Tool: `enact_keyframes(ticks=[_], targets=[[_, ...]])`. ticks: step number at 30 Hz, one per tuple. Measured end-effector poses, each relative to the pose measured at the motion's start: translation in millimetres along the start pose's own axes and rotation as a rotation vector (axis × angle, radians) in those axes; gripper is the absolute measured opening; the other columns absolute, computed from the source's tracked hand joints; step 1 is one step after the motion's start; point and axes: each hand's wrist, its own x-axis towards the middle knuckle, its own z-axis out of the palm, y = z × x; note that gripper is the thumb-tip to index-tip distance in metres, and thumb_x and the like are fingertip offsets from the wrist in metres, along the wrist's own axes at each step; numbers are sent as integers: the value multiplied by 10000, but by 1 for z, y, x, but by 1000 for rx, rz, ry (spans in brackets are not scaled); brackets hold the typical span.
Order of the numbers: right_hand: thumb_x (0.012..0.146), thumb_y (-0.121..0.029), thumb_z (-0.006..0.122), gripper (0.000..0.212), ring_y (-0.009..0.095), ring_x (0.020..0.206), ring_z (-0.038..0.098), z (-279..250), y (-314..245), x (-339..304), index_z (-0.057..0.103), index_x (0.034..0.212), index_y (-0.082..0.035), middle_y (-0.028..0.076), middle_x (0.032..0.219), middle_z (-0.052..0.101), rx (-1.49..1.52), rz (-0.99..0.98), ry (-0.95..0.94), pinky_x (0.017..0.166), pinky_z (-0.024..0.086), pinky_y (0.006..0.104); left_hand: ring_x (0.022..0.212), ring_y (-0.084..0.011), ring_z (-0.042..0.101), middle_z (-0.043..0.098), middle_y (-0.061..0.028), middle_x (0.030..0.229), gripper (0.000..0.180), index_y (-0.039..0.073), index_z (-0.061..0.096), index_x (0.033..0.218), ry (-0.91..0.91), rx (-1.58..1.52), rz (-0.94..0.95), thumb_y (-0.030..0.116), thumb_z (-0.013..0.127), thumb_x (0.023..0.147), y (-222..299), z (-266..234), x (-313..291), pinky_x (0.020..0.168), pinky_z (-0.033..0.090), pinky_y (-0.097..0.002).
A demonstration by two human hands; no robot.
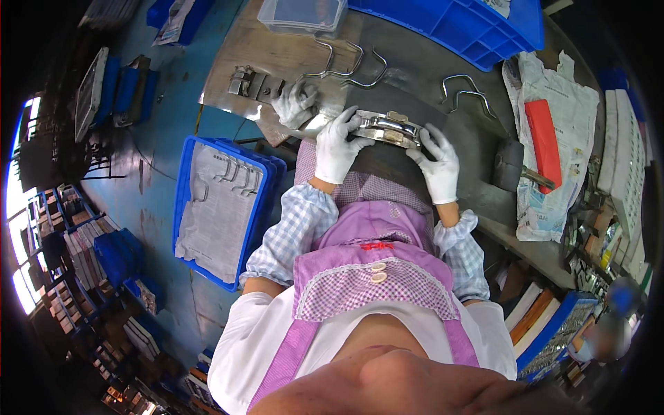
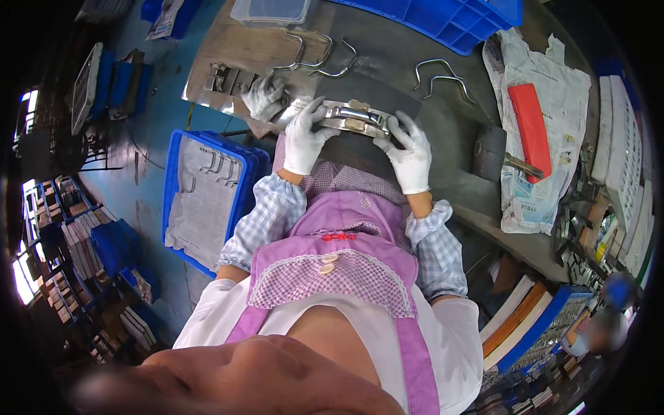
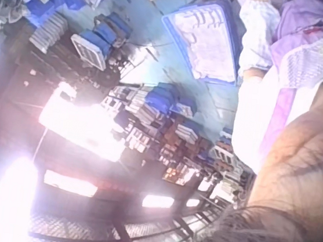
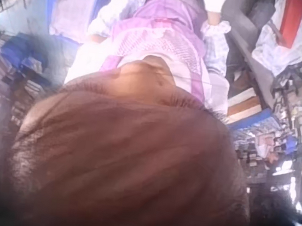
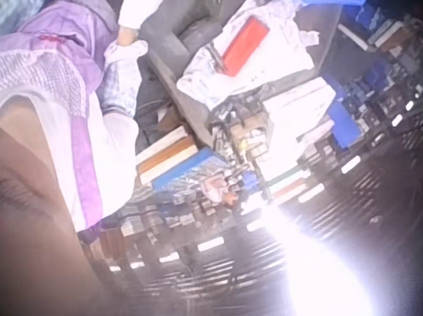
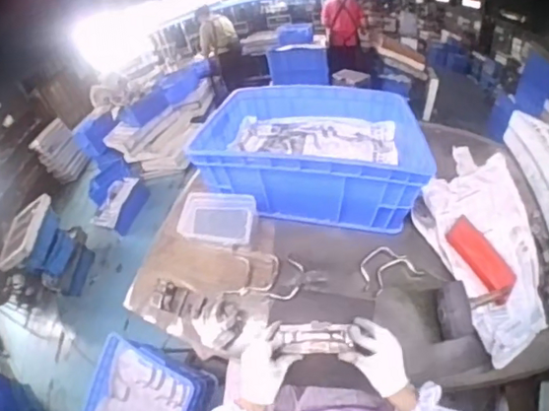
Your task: The person assembles small metal components by hand, then taps them with a mallet.
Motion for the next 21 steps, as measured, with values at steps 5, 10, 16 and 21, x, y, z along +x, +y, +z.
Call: enact_keyframes(ticks=[5, 10, 16, 21], targets=[[808, -3, 756, 402, 197, 770, 645, -17, -40, 36, 723, 1204, -64, 94, 1080, 717, 696, 559, -137, 716, 539, 321, 825, -262, 704, 743, -121, 920, 243, 23, 726, 991, 176, -38, -110, 261, 729, 937, 21, -9, -7, 750, 539, -358], [688, -50, 653, 297, 299, 849, 681, -46, -63, 17, 767, 930, -180, 40, 958, 731, 229, -206, -127, 761, 530, 388, 507, -85, 547, 653, -35, 659, 440, 13, 706, 1007, -271, -588, -690, 436, 587, 1036, 87, -30, -17, 515, 430, -250], [742, -8, 566, 455, 324, 1103, 633, -161, 103, 18, 718, 1158, -115, 117, 1174, 693, -386, 121, 30, 896, 511, 439, 569, -100, 588, 709, -78, 829, 363, 12, 593, 1250, -408, -259, -370, 295, 605, 1023, 67, -2, -48, 544, 489, -259], [783, -91, 622, 499, 294, 959, 615, -183, 207, -37, 631, 1279, -146, 84, 994, 651, -872, 0, -344, 890, 464, 423, 747, -307, 717, 726, -179, 926, 301, 72, 591, 1275, -702, -327, 17, 150, 599, 985, 80, 69, -33, 692, 562, -391]])
